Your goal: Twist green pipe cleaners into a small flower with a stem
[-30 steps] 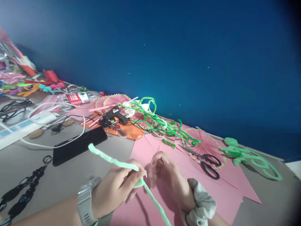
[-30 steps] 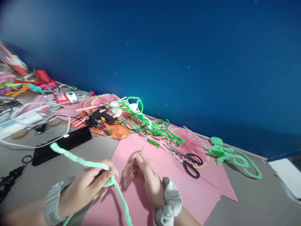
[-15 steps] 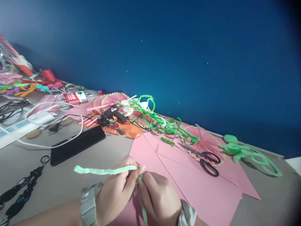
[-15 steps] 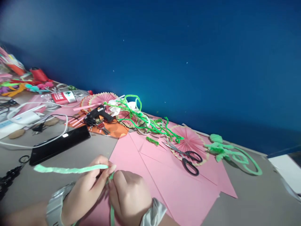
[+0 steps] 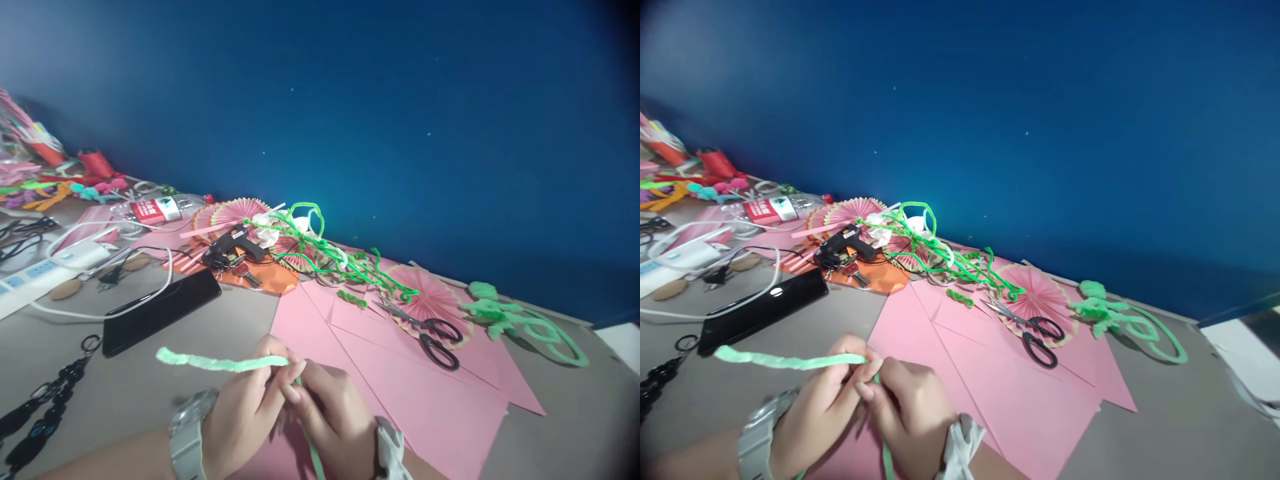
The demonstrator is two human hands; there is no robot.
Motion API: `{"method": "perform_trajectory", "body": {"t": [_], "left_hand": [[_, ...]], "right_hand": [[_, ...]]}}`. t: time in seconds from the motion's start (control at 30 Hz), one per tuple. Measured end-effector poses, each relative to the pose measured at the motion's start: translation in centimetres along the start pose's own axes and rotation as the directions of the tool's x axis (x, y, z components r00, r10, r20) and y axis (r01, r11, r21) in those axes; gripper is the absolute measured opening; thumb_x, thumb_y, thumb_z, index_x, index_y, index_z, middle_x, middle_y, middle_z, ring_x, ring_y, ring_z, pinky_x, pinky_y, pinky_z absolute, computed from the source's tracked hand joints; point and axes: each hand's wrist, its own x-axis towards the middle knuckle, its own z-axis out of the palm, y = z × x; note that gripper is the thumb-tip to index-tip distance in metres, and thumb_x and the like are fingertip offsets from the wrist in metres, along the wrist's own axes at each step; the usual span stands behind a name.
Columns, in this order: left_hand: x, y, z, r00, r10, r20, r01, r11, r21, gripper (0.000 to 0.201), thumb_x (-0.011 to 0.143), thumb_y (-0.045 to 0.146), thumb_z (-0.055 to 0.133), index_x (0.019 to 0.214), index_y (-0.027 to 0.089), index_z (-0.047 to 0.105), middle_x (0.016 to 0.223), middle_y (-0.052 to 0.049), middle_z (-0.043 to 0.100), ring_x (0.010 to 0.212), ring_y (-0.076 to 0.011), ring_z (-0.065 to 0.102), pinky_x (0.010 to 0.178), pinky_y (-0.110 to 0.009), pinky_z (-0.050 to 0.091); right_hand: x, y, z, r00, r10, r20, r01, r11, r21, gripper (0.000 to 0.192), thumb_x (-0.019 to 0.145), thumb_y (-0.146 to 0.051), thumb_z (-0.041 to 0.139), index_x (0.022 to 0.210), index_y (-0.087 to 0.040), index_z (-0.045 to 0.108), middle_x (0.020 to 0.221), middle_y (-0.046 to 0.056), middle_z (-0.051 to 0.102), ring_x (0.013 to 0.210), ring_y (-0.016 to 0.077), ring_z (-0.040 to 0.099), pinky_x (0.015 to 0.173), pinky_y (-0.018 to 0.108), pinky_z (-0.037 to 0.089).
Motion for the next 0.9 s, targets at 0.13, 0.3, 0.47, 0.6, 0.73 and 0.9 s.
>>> {"method": "perform_trajectory", "body": {"t": [0.13, 0.3, 0.47, 0.6, 0.73, 0.9], "left_hand": [[0.4, 0.4, -0.2, 0.999, -0.043, 0.021, 0.045, 0.991, -0.126, 0.02, 0.094, 0.033, 0.034, 0.08, 0.022, 0.045, 0.069, 0.004, 0.052, 0.064, -0.0114, 0.053, 0.065, -0.021, 0.043], [1.1, 0.7, -0.2, 0.977, -0.208, 0.043, 0.208, 0.895, -0.393, 0.023, 0.092, 0.037, 0.039, 0.081, 0.021, 0.05, 0.075, 0.001, 0.055, 0.075, -0.0127, 0.055, 0.071, -0.022, 0.045], [2.0, 1.4, 0.4, 0.9, -0.223, 0.374, 0.436, 0.49, -0.755, 0.031, 0.091, 0.039, 0.038, 0.072, 0.018, 0.049, 0.053, 0.003, 0.054, 0.046, -0.0105, 0.052, 0.05, -0.022, 0.046], [2.1, 1.1, 0.8, 0.881, -0.15, 0.448, 0.471, 0.359, -0.806, 0.033, 0.091, 0.037, 0.04, 0.072, 0.014, 0.054, 0.06, 0.0, 0.057, 0.046, -0.0091, 0.054, 0.05, -0.021, 0.046], [2.2, 0.2, 0.4, 0.85, -0.209, 0.484, 0.524, 0.237, -0.818, 0.042, 0.091, 0.046, 0.037, 0.081, 0.011, 0.059, 0.068, -0.004, 0.059, 0.055, -0.0121, 0.058, 0.051, -0.022, 0.045], [3.0, -0.7, -1.1, 0.903, -0.265, 0.339, 0.377, 0.104, -0.92, 0.056, 0.087, 0.06, 0.03, 0.079, 0.013, 0.059, 0.07, -0.005, 0.057, 0.059, -0.0137, 0.054, 0.057, -0.026, 0.045]], "right_hand": [[0.1, 0.1, -0.3, 1.0, -0.018, 0.018, 0.019, 0.998, -0.055, 0.037, 0.093, -0.038, 0.034, 0.062, -0.02, 0.035, 0.054, -0.004, 0.038, 0.047, 0.009, 0.034, 0.047, 0.021, 0.028], [0.3, 0.4, -0.5, 0.999, 0.047, -0.02, -0.046, 0.998, 0.048, 0.034, 0.095, -0.032, 0.036, 0.062, -0.021, 0.035, 0.052, -0.004, 0.045, 0.045, 0.0089, 0.04, 0.046, 0.02, 0.029], [0.3, 0.7, -0.7, 0.995, 0.08, -0.051, -0.063, 0.959, 0.277, 0.033, 0.097, -0.031, 0.032, 0.067, -0.021, 0.041, 0.048, -0.003, 0.055, 0.045, 0.0099, 0.051, 0.051, 0.021, 0.038], [0.3, 1.4, -1.1, 0.99, 0.097, -0.106, -0.07, 0.97, 0.234, 0.034, 0.096, -0.034, 0.034, 0.065, -0.021, 0.041, 0.048, -0.004, 0.051, 0.046, 0.0104, 0.048, 0.049, 0.022, 0.036], [0.8, 1.8, -1.7, 0.969, 0.176, -0.17, -0.113, 0.938, 0.329, 0.039, 0.091, -0.043, 0.042, 0.059, -0.02, 0.041, 0.052, -0.005, 0.038, 0.046, 0.0096, 0.035, 0.046, 0.023, 0.032], [1.9, 1.6, -2.8, 0.948, 0.318, -0.028, -0.237, 0.76, 0.605, 0.04, 0.087, -0.051, 0.04, 0.06, -0.024, 0.028, 0.051, -0.008, 0.019, 0.04, 0.0086, 0.018, 0.034, 0.022, 0.024]]}}
